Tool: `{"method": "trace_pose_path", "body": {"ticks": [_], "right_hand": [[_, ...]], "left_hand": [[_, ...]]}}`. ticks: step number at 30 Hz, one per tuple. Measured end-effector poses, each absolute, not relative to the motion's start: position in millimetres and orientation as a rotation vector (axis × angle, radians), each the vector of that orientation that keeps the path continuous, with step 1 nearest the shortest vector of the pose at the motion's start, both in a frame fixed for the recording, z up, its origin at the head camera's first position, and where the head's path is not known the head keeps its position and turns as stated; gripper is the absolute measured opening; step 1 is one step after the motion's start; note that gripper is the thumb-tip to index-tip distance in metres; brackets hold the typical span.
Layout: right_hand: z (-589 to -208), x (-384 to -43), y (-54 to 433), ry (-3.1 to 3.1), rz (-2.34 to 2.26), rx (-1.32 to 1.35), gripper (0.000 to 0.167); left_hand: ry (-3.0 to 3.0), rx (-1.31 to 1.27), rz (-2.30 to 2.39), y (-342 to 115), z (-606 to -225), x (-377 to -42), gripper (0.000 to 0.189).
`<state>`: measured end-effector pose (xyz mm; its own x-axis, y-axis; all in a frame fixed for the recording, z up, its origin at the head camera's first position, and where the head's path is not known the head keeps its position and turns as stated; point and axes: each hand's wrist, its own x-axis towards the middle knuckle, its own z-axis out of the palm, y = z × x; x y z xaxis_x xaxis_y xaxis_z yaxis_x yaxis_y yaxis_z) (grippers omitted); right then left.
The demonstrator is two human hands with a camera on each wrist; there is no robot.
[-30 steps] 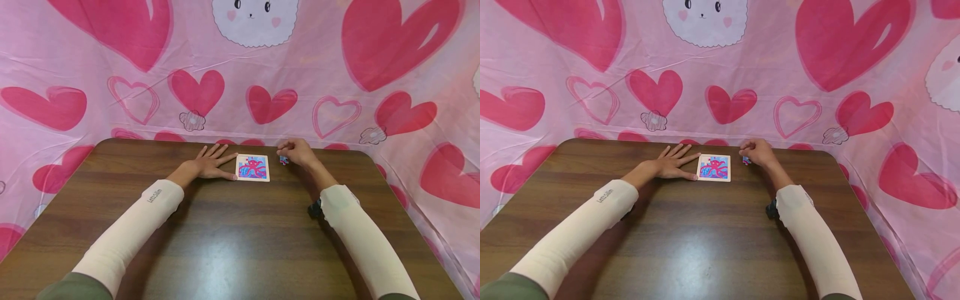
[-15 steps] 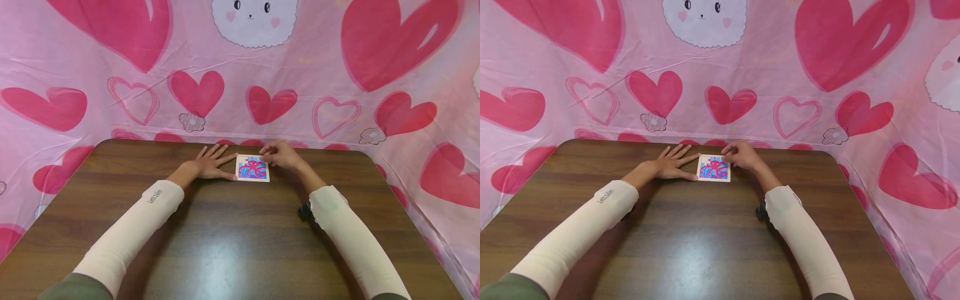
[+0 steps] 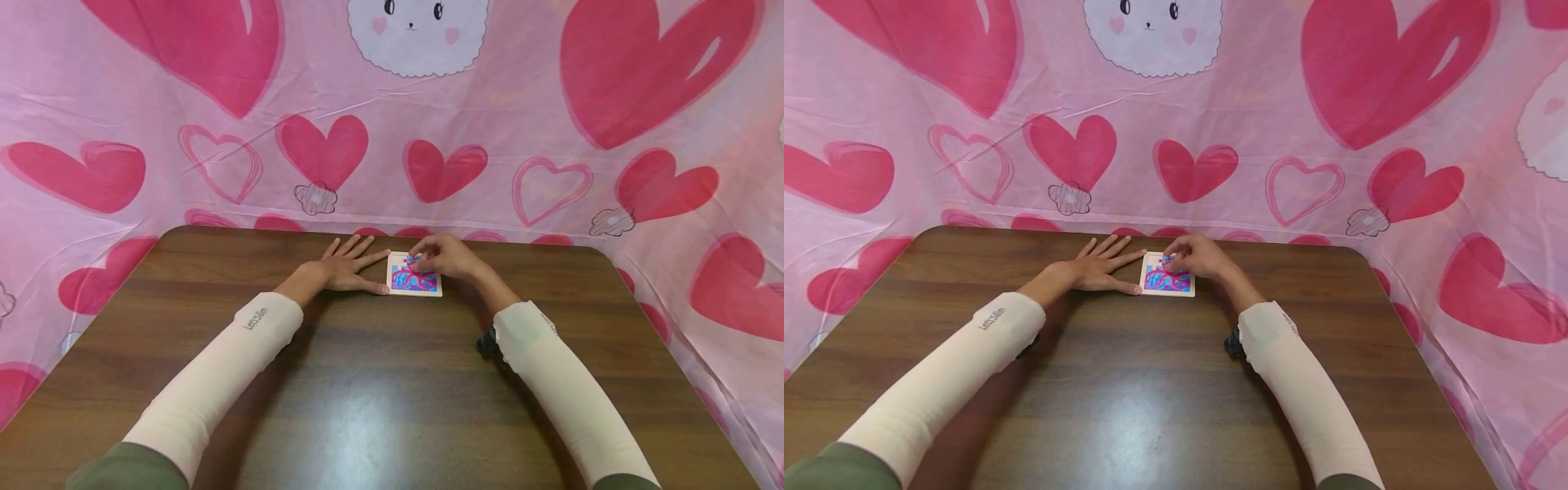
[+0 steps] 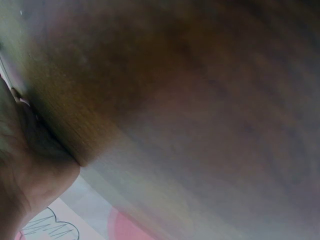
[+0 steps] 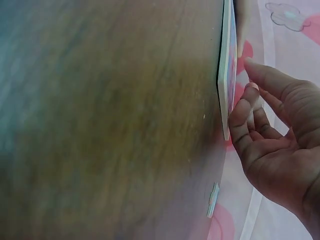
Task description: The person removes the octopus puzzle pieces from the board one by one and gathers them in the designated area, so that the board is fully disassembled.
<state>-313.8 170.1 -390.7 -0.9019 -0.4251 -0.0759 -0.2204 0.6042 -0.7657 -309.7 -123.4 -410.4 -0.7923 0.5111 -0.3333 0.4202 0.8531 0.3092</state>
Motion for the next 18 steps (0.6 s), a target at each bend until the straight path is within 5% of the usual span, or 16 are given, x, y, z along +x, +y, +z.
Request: {"method": "trace_pose_path", "body": {"ticks": [18], "right_hand": [[-389.1,-318.4,159.9,2.515,-0.997,-0.478,0.042]], "left_hand": [[2.630,0.680,0.305,-124.5,-424.6,-319.8,0.114]]}}
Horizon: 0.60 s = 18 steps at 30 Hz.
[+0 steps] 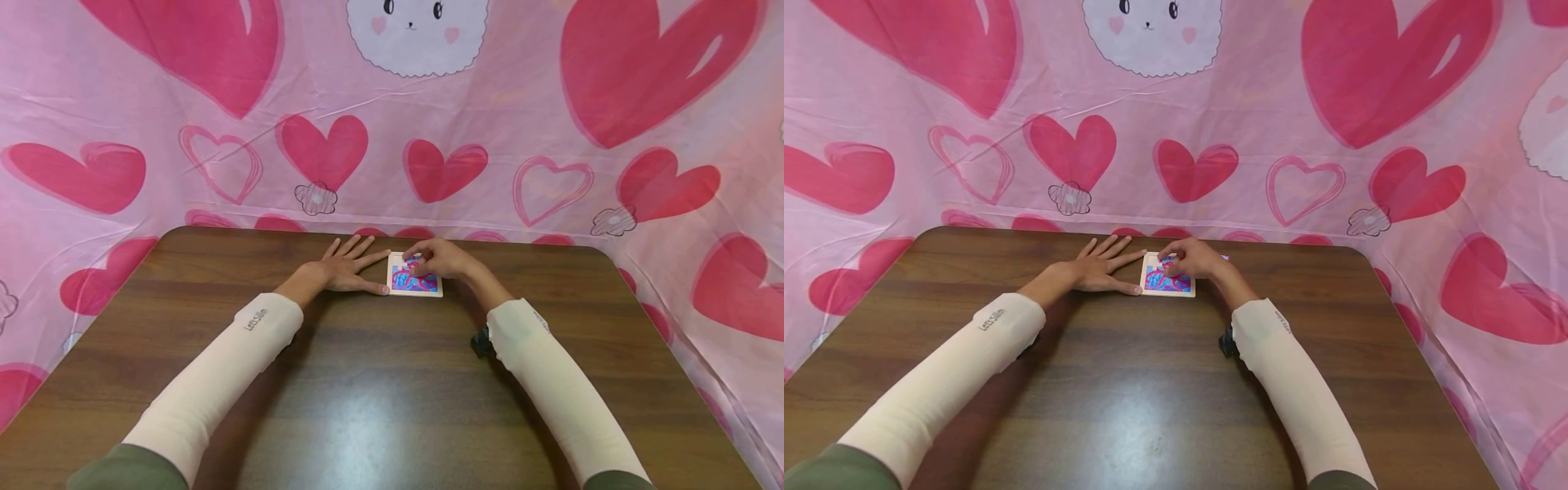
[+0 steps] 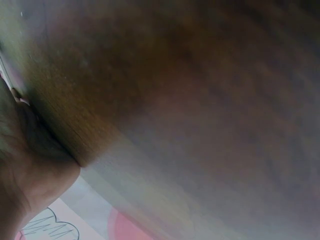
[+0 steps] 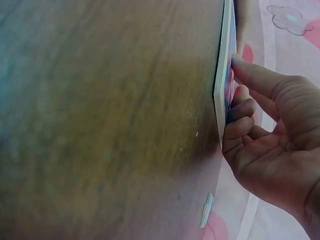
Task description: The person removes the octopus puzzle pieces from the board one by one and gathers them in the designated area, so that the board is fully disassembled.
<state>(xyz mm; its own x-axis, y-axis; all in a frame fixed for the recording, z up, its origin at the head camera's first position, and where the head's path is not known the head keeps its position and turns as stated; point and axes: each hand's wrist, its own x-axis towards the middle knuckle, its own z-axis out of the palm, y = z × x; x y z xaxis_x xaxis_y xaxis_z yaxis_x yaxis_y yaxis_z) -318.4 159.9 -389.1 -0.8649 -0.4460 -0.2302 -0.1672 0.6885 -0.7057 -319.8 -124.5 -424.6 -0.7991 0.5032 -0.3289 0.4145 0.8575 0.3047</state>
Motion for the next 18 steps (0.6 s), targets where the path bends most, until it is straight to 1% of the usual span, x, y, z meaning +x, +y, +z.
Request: {"method": "trace_pose_path", "body": {"ticks": [5,14,18], "right_hand": [[-388.8,-318.6,158.6,2.522,-0.973,-0.460,0.043],[-388.5,-319.0,157.4,2.510,-0.993,-0.440,0.039],[-388.5,-318.5,155.5,2.522,-1.000,-0.439,0.039]], "left_hand": [[2.629,0.689,0.308,-123.4,-419.7,-316.7,0.115],[2.630,0.684,0.305,-124.8,-425.8,-320.7,0.115],[2.618,0.686,0.331,-124.2,-417.1,-314.1,0.114]]}}
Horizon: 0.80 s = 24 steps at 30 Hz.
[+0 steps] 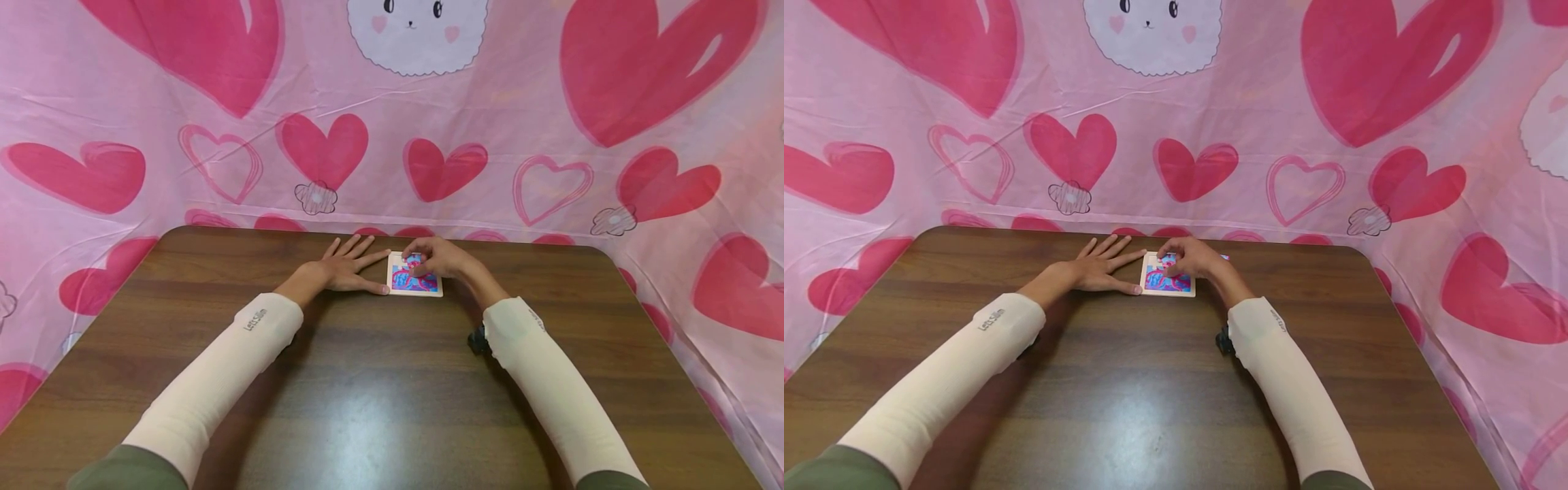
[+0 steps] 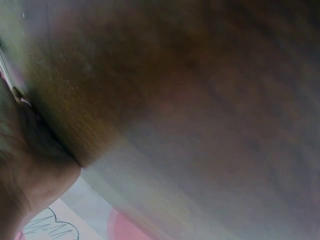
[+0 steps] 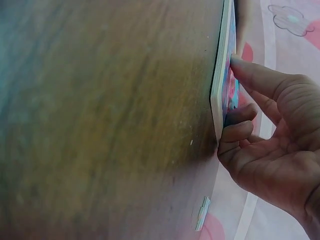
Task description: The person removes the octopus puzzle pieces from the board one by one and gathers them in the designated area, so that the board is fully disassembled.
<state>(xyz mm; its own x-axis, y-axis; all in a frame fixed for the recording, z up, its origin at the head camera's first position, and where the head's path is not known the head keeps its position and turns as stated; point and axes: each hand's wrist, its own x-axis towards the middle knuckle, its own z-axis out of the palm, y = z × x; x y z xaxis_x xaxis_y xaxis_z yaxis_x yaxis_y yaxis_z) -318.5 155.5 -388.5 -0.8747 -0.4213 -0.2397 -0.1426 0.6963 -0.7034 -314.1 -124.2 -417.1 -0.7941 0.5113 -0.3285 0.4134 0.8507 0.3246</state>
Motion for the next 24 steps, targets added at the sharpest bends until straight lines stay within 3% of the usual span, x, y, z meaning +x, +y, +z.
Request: {"method": "trace_pose_path", "body": {"ticks": [12,19,24], "right_hand": [[-393.7,-317.6,155.8,2.510,-1.095,-0.408,0.042],[-394.2,-318.6,157.8,2.532,-1.135,-0.429,0.056],[-394.8,-321.1,158.2,2.553,-1.146,-0.385,0.041]], "left_hand": [[2.628,0.676,0.296,-123.4,-409.0,-306.5,0.108],[2.635,0.659,0.277,-126.1,-433.1,-327.9,0.114],[2.626,0.684,0.330,-123.9,-420.5,-318.0,0.114]]}}
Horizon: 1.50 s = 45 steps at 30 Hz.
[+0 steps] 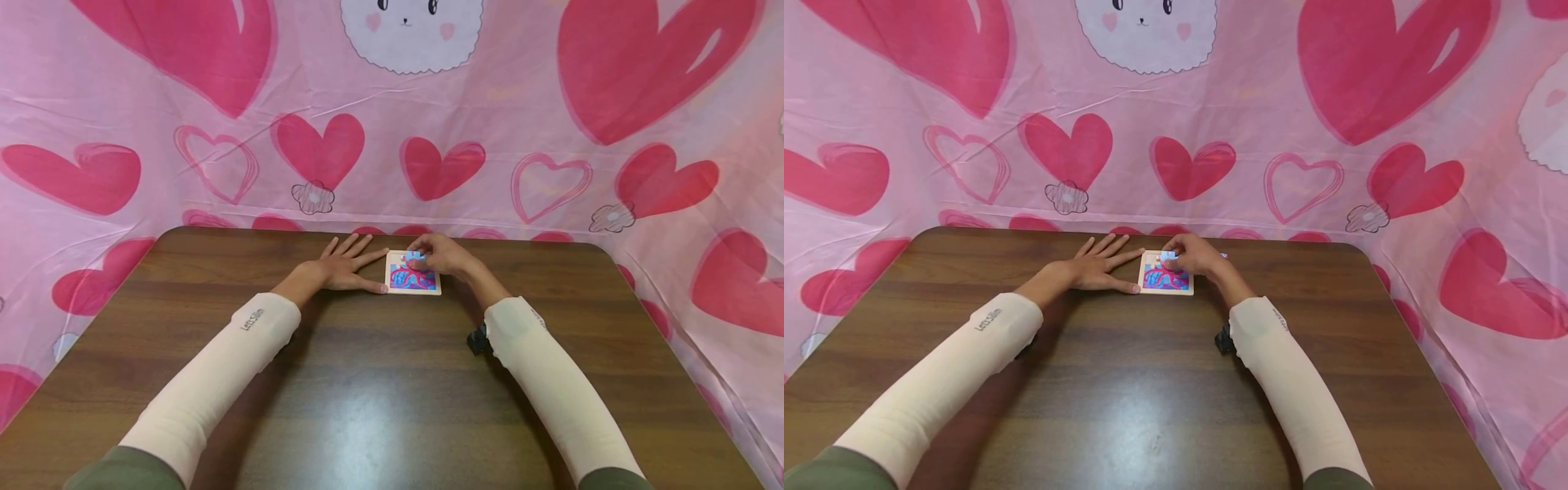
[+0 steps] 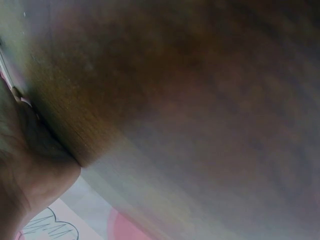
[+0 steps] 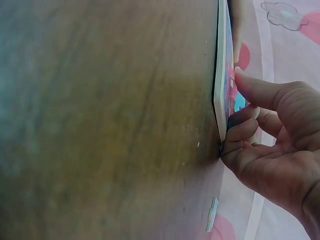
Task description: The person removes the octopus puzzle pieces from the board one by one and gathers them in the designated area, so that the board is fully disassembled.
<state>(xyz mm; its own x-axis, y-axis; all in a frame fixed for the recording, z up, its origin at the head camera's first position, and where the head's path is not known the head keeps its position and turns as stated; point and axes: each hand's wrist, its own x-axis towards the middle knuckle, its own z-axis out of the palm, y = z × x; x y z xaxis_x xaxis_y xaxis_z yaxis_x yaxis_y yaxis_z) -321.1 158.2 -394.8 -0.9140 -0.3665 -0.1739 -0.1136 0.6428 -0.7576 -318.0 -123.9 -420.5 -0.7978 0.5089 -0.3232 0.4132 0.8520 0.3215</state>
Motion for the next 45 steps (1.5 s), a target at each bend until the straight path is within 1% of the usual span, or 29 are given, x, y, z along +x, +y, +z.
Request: {"method": "trace_pose_path", "body": {"ticks": [5,8,11,17,20,22,26,27,33,37,42,45], "right_hand": [[-395.1,-321.3,157.0,2.558,-1.161,-0.388,0.027],[-394.9,-321.5,156.3,2.556,-1.159,-0.392,0.023],[-393.9,-321.7,156.0,2.549,-1.154,-0.391,0.024],[-391.4,-321.8,155.9,2.518,-1.188,-0.429,0.036],[-391.1,-322.3,155.6,2.509,-1.223,-0.459,0.041],[-391.1,-322.6,155.0,2.510,-1.225,-0.463,0.038],[-389.2,-322.2,154.1,2.526,-1.146,-0.414,0.021],[-388.6,-322.0,153.4,2.525,-1.119,-0.400,0.020],[-384.0,-321.2,148.5,2.524,-1.006,-0.354,0.027],[-384.2,-321.5,147.5,2.528,-1.000,-0.333,0.027],[-387.5,-321.4,151.3,2.513,-1.099,-0.381,0.025],[-389.4,-320.6,155.2,2.496,-1.180,-0.414,0.028]], "left_hand": [[2.616,0.689,0.334,-123.0,-411.8,-311.5,0.113],[2.615,0.688,0.332,-122.3,-412.7,-312.4,0.114],[2.618,0.686,0.323,-122.3,-416.4,-315.0,0.114],[2.620,0.684,0.317,-122.8,-418.9,-316.7,0.114],[2.619,0.685,0.326,-122.1,-413.6,-312.4,0.113],[2.622,0.685,0.316,-122.1,-412.2,-311.3,0.112],[2.618,0.681,0.312,-122.0,-408.0,-308.3,0.111],[2.619,0.680,0.310,-122.2,-408.1,-308.8,0.110],[2.618,0.681,0.317,-123.1,-412.0,-312.5,0.112],[2.624,0.682,0.300,-123.0,-416.5,-315.6,0.114],[2.622,0.671,0.308,-122.9,-415.7,-315.3,0.112],[2.637,0.665,0.274,-123.6,-424.1,-321.3,0.115]]}}
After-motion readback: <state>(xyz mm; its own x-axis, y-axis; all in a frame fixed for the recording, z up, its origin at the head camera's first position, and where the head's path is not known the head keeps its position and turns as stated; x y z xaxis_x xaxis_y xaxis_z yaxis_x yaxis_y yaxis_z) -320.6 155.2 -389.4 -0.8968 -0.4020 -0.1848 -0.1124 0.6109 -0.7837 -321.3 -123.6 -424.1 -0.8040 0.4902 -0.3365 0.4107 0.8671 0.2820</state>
